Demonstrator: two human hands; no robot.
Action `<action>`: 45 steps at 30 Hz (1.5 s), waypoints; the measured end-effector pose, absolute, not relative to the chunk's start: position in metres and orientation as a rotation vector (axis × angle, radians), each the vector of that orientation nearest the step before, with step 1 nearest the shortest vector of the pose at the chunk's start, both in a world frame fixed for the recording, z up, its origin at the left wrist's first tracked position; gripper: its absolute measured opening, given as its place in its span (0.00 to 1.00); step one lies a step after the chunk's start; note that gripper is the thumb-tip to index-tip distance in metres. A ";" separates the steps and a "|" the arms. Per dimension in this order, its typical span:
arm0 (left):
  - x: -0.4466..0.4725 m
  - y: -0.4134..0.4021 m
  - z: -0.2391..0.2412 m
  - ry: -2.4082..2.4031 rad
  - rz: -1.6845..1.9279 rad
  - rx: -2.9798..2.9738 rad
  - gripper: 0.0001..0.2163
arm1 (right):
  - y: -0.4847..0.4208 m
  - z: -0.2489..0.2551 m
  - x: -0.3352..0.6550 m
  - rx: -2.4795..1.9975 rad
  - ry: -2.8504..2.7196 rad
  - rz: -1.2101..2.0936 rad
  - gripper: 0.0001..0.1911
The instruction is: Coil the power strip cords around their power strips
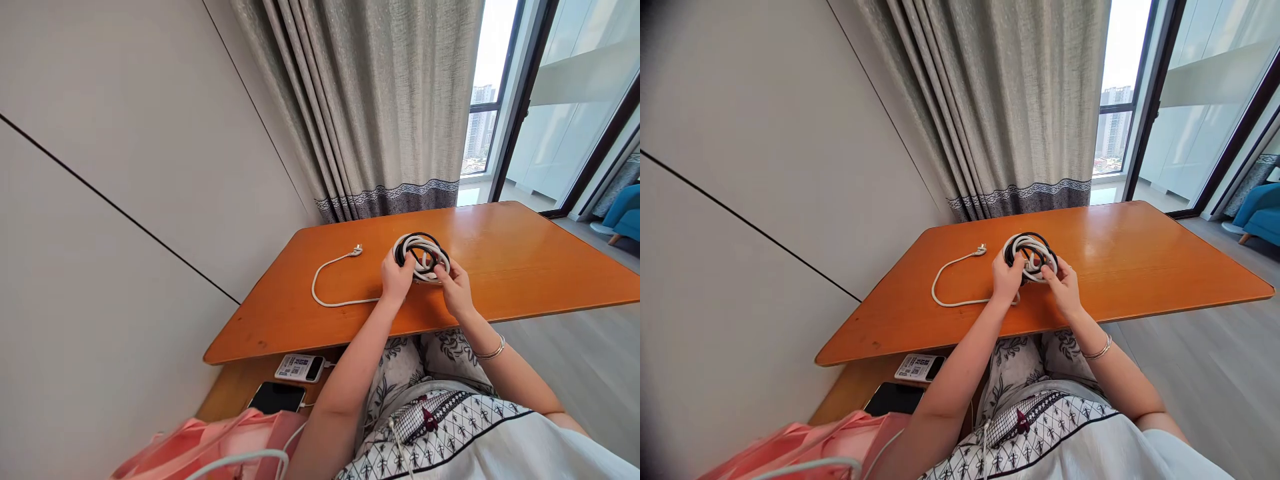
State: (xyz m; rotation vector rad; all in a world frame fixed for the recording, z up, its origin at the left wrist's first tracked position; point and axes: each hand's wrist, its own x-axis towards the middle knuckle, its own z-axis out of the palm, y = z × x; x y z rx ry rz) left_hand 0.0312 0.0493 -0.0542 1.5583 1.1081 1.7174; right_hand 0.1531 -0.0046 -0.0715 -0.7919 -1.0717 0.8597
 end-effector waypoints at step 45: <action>0.029 0.018 0.009 1.252 0.926 2.947 0.07 | 0.004 -0.069 0.151 -0.669 -0.721 0.950 0.42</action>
